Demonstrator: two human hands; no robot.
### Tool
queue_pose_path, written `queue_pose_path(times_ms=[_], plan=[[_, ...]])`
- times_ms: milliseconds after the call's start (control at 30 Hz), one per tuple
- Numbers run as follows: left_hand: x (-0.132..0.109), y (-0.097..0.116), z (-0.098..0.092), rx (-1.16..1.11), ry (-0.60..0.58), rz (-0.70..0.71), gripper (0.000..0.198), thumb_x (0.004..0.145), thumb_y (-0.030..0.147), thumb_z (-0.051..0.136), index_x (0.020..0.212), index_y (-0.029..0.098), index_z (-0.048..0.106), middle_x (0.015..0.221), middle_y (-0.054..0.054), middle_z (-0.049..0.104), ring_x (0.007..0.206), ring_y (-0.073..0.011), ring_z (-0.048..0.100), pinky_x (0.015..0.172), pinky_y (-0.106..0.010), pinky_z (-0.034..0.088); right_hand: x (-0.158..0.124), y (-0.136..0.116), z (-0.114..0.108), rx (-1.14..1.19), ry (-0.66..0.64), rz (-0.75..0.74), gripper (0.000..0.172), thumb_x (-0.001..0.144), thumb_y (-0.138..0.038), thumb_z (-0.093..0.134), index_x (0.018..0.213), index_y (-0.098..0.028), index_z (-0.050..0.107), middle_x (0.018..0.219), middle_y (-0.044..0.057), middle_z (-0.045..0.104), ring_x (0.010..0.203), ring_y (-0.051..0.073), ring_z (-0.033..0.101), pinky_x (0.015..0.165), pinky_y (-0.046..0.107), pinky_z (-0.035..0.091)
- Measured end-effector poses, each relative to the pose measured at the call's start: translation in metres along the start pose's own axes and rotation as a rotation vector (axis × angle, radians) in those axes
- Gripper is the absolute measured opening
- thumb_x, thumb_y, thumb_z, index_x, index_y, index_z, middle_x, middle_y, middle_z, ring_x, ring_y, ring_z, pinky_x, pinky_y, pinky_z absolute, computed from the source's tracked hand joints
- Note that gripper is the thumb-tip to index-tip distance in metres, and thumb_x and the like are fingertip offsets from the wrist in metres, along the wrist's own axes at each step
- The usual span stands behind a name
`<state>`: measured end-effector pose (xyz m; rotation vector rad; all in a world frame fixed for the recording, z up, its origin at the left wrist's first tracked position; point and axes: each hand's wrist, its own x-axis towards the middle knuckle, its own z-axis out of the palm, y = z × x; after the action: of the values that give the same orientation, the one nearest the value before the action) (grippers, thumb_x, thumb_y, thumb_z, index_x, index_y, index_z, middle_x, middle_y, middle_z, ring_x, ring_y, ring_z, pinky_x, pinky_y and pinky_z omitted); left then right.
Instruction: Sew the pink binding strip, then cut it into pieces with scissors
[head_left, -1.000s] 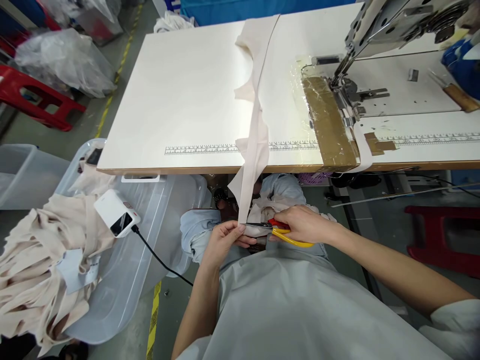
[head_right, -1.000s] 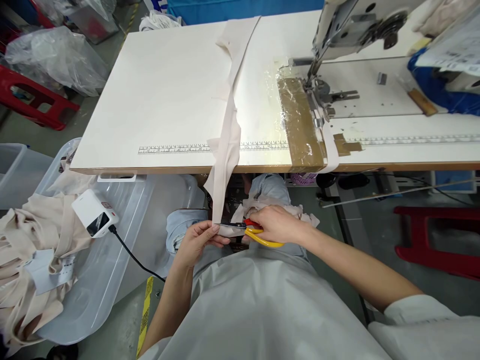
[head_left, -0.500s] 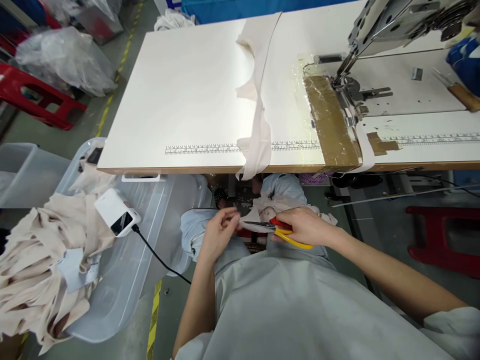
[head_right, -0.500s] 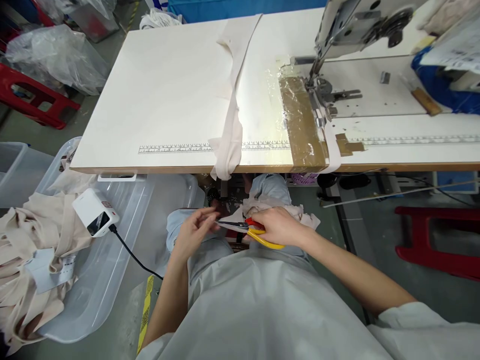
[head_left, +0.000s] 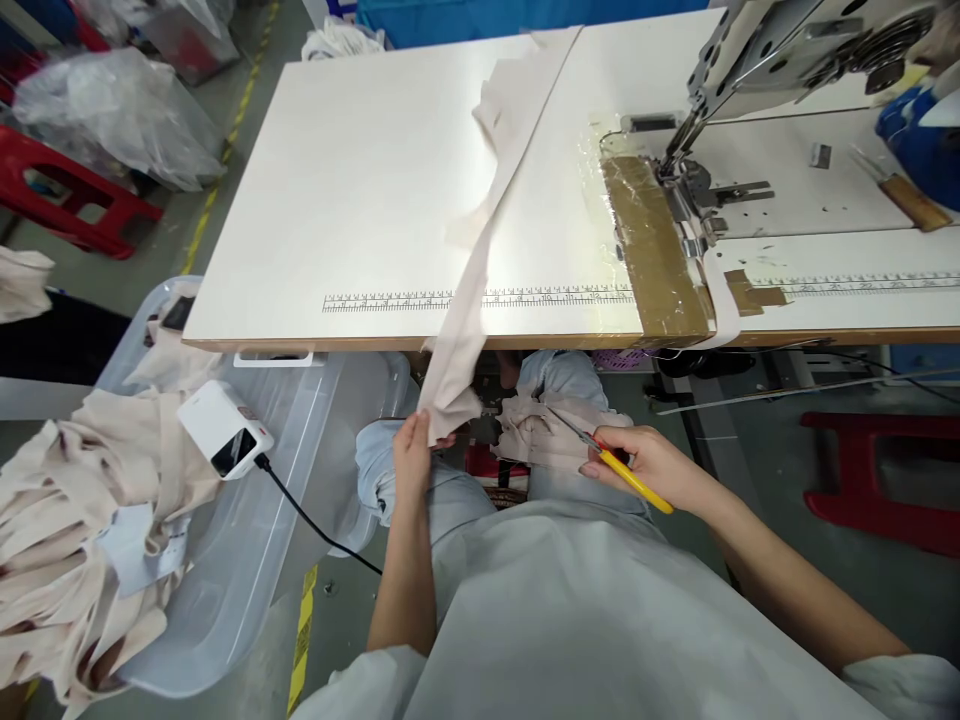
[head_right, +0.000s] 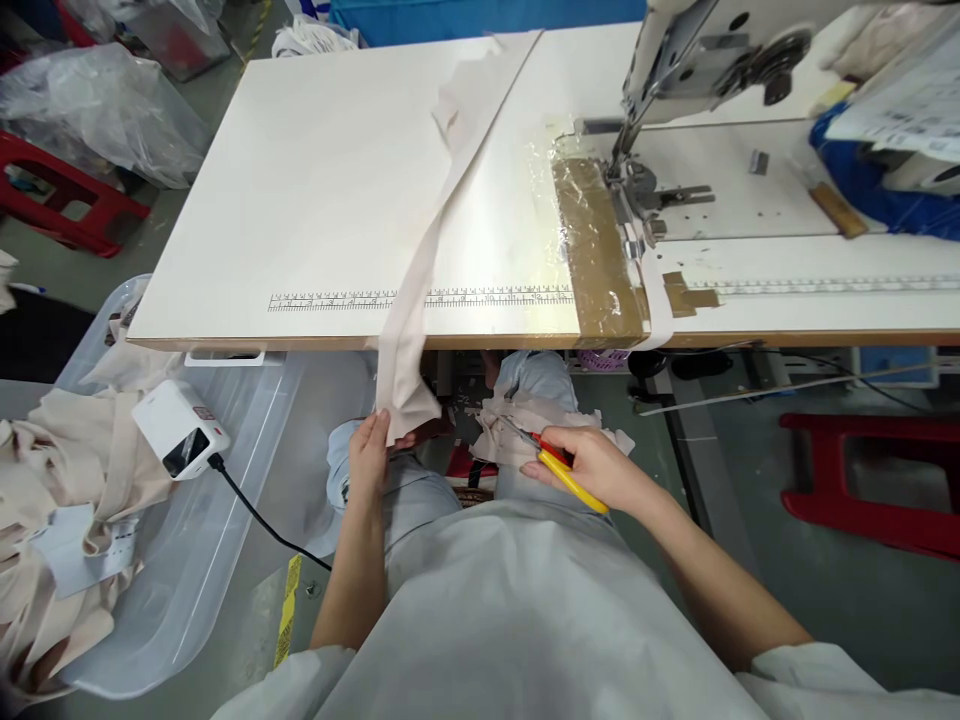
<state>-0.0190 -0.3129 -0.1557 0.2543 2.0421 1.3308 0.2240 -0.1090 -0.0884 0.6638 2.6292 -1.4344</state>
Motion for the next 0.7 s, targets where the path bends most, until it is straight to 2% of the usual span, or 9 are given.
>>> queue_pose_path(times_ms=[100,200,233,300,367,433,467,600,700], plan=[[-0.012,-0.027,-0.028,0.175,0.216,-0.061,0.026,0.089,0.041,0.053,0.100,0.018,0.058,0.047,0.006,0.048,0.048,-0.0188,0.056,0.052,-0.027,0.042,0.000,0.008,-0.001,0.073,0.034,0.057,0.053,0.081,-0.069,0.060,0.063,-0.022,0.043,0.059,-0.004,0.042,0.055,0.013,0.037,0.051,0.025,0.030],[-0.040,-0.027,-0.025,0.195,0.225,-0.049,0.031,0.087,0.042,0.058,0.108,0.019,0.056,0.047,0.008,0.048,0.046,-0.0175,0.054,0.052,-0.026,0.042,0.005,0.006,0.006,0.124,0.028,0.064,0.054,0.079,-0.070,0.061,0.062,-0.022,0.042,0.058,-0.005,0.039,0.055,0.012,0.035,0.050,0.024,0.029],[-0.050,-0.020,-0.019,0.149,0.158,-0.034,0.032,0.089,0.045,0.056,0.107,0.020,0.057,0.051,0.006,0.052,0.047,-0.0166,0.055,0.053,-0.027,0.045,0.007,0.003,0.008,0.149,0.005,0.052,0.055,0.079,-0.070,0.061,0.062,-0.022,0.041,0.058,-0.005,0.038,0.055,0.012,0.034,0.050,0.024,0.029],[-0.066,0.001,-0.006,-0.037,-0.088,0.014,0.036,0.093,0.052,0.050,0.107,0.021,0.061,0.065,0.001,0.063,0.058,-0.0169,0.062,0.061,-0.029,0.052,0.011,-0.006,0.012,0.186,-0.054,0.020,0.054,0.081,-0.070,0.060,0.063,-0.022,0.041,0.059,-0.005,0.038,0.055,0.012,0.034,0.050,0.024,0.030],[-0.077,0.027,0.003,-0.221,-0.339,0.064,0.043,0.094,0.054,0.049,0.118,0.021,0.061,0.090,-0.006,0.072,0.081,-0.0207,0.069,0.071,-0.032,0.055,0.014,-0.016,0.013,0.183,-0.099,-0.008,0.053,0.083,-0.069,0.059,0.064,-0.022,0.041,0.061,-0.005,0.038,0.056,0.012,0.035,0.050,0.024,0.030],[-0.080,0.050,0.006,-0.263,-0.467,0.100,0.045,0.093,0.052,0.053,0.126,0.022,0.058,0.106,-0.009,0.072,0.097,-0.0235,0.069,0.073,-0.031,0.056,0.017,-0.024,0.011,0.150,-0.130,-0.027,0.052,0.085,-0.067,0.058,0.065,-0.022,0.039,0.061,-0.005,0.037,0.057,0.012,0.034,0.051,0.024,0.030],[-0.080,0.059,0.005,-0.220,-0.473,0.115,0.042,0.092,0.051,0.055,0.122,0.022,0.061,0.103,-0.008,0.072,0.093,-0.0227,0.069,0.069,-0.029,0.055,0.018,-0.026,0.010,0.138,-0.145,-0.035,0.052,0.085,-0.067,0.058,0.065,-0.023,0.038,0.061,-0.005,0.036,0.057,0.012,0.033,0.051,0.024,0.029],[-0.077,0.076,0.004,0.139,-0.215,0.322,0.028,0.090,0.046,0.061,0.080,0.022,0.071,0.075,-0.003,0.062,0.062,-0.0137,0.056,0.057,-0.026,0.044,0.021,-0.029,0.008,0.127,-0.215,-0.046,0.050,0.086,-0.065,0.056,0.067,-0.023,0.038,0.062,-0.005,0.038,0.058,0.012,0.035,0.052,0.025,0.028],[-0.075,0.076,0.006,0.239,-0.052,0.450,0.025,0.086,0.045,0.066,0.075,0.023,0.074,0.097,-0.006,0.062,0.068,-0.0134,0.053,0.058,-0.027,0.044,0.025,-0.028,0.008,0.104,-0.261,-0.053,0.046,0.088,-0.063,0.053,0.070,-0.022,0.042,0.064,-0.005,0.041,0.060,0.013,0.038,0.054,0.025,0.030]])
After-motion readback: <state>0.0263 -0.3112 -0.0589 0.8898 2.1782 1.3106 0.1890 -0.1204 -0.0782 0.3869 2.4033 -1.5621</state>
